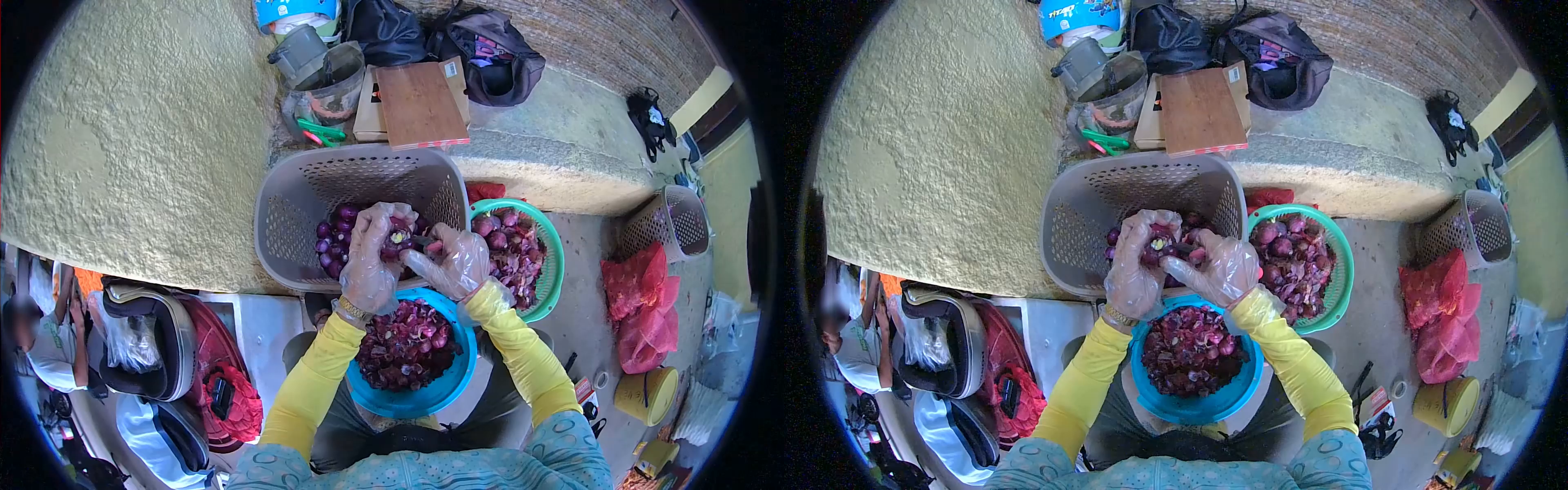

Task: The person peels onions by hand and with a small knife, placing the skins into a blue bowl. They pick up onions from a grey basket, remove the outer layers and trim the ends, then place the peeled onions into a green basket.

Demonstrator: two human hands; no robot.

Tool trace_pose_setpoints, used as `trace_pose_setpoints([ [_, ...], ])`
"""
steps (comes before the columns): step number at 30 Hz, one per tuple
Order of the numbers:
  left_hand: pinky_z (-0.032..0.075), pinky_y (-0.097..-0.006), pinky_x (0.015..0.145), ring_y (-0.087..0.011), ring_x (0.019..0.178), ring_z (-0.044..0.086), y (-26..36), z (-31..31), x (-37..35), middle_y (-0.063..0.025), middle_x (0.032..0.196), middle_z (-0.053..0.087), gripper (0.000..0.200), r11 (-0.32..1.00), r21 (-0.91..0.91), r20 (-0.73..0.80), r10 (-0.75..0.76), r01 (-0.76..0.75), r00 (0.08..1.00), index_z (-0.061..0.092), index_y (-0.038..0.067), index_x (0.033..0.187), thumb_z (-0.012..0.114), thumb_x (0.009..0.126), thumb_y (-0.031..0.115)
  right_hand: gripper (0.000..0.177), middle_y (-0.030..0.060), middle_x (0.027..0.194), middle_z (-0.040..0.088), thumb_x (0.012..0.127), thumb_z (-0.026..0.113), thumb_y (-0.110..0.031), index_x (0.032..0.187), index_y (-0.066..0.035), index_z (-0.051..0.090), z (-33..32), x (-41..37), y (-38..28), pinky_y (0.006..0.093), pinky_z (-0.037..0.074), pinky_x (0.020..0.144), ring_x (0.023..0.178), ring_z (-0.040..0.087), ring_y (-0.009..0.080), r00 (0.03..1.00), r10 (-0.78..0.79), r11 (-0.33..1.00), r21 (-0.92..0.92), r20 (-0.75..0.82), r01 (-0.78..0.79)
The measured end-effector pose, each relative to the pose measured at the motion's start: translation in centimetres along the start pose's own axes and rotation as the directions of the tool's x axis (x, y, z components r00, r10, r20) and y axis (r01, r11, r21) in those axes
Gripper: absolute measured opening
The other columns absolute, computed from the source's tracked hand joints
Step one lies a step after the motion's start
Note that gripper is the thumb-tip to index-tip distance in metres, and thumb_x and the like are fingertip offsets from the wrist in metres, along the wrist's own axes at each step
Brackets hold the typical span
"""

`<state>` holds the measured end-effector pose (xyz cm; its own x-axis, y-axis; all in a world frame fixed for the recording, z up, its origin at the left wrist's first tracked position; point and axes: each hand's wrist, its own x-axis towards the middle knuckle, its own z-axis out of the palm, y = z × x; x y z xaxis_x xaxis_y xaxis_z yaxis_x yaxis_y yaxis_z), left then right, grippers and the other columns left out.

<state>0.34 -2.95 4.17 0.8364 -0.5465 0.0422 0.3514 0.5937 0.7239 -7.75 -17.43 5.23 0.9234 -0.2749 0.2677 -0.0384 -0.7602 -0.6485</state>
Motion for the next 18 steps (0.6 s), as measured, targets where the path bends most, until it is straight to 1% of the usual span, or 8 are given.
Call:
trace_pose_setpoints([
  [3,0.048,-0.0361,0.104,-0.0188,0.111,0.060,-0.6,-0.4,0.0,-0.0088,0.120,0.063,0.021,0.970,0.202,0.090,0.123,-0.139,0.988,0.056,0.008,0.119,0.054,0.108,0.025,0.053,0.0172,0.061,0.063,0.079,0.081,-0.054,0.076,-0.004,0.063,0.2,0.0,-0.2,0.0450,0.050,0.054,0.056,0.065,0.0383,0.999,-0.012,1.000,0.009,-0.038,0.012],
  [6,0.048,-0.0361,0.103,-0.0188,0.112,0.060,-0.4,-0.4,0.0,-0.0089,0.120,0.063,0.021,0.995,0.096,0.033,0.038,-0.041,0.999,0.055,0.008,0.119,0.053,0.108,0.026,0.054,0.0171,0.061,0.062,0.079,0.080,-0.054,0.076,-0.004,0.063,0.4,0.0,-0.1,0.0454,0.049,0.053,0.056,0.064,0.0387,0.999,-0.022,1.000,0.019,-0.039,0.023],
  [8,0.048,-0.0359,0.103,-0.0187,0.112,0.060,-0.2,-0.1,-0.2,-0.0090,0.120,0.063,0.022,0.978,0.188,0.051,0.084,-0.092,0.995,0.055,0.008,0.120,0.053,0.108,0.026,0.059,0.0135,0.067,0.070,0.081,0.075,-0.065,0.096,-0.007,0.073,0.4,0.0,0.2,0.0466,0.055,0.056,0.062,0.070,0.0365,1.000,0.004,0.998,-0.062,0.015,-0.003],
  [10,0.048,-0.0357,0.103,-0.0187,0.112,0.061,-0.3,-0.3,-0.1,-0.0092,0.120,0.063,0.023,0.950,0.278,0.072,0.125,-0.140,0.990,0.054,0.008,0.121,0.052,0.109,0.027,0.059,0.0137,0.068,0.070,0.081,0.075,-0.064,0.096,-0.007,0.073,0.4,0.0,0.3,0.0468,0.055,0.056,0.062,0.070,0.0365,1.000,0.001,0.998,-0.056,0.017,0.000],
  [12,0.050,-0.0368,0.099,-0.0215,0.110,0.060,-0.6,-1.0,0.3,-0.0107,0.122,0.058,0.019,1.000,-0.014,0.045,-0.024,0.025,0.999,0.053,0.001,0.123,0.044,0.111,0.013,0.059,0.0140,0.068,0.070,0.081,0.074,-0.064,0.097,-0.007,0.074,0.3,0.1,0.4,0.0469,0.055,0.056,0.062,0.070,0.0366,1.000,-0.004,0.999,-0.051,0.020,0.005],
  [13,0.050,-0.0368,0.099,-0.0215,0.110,0.060,-0.7,-1.3,0.3,-0.0107,0.122,0.058,0.019,1.000,-0.013,0.042,-0.024,0.025,0.999,0.053,0.001,0.123,0.044,0.111,0.013,0.059,0.0139,0.068,0.070,0.082,0.074,-0.064,0.097,-0.007,0.074,0.3,0.2,0.5,0.0468,0.055,0.055,0.061,0.070,0.0362,0.999,0.002,0.999,-0.046,0.034,-0.001],
  [15,0.053,-0.0372,0.098,-0.0219,0.112,0.060,-0.5,-1.6,0.2,-0.0104,0.123,0.058,0.020,0.876,0.446,0.179,0.113,-0.183,0.977,0.053,0.003,0.122,0.046,0.111,0.018,0.059,0.0137,0.069,0.070,0.082,0.074,-0.064,0.097,-0.007,0.074,0.3,0.2,0.3,0.0466,0.055,0.055,0.061,0.070,0.0358,0.999,0.007,0.999,-0.041,0.050,-0.005],
  [18,0.055,-0.0397,0.097,-0.0215,0.116,0.058,-0.2,-1.1,-0.1,-0.0102,0.122,0.057,0.024,0.895,0.421,0.122,0.106,-0.148,0.987,0.053,0.005,0.121,0.045,0.111,0.026,0.057,0.0179,0.065,0.065,0.086,0.073,-0.059,0.083,-0.002,0.070,0.4,0.2,0.3,0.0450,0.051,0.057,0.059,0.066,0.0374,0.997,0.032,0.999,-0.021,0.064,-0.030],
])
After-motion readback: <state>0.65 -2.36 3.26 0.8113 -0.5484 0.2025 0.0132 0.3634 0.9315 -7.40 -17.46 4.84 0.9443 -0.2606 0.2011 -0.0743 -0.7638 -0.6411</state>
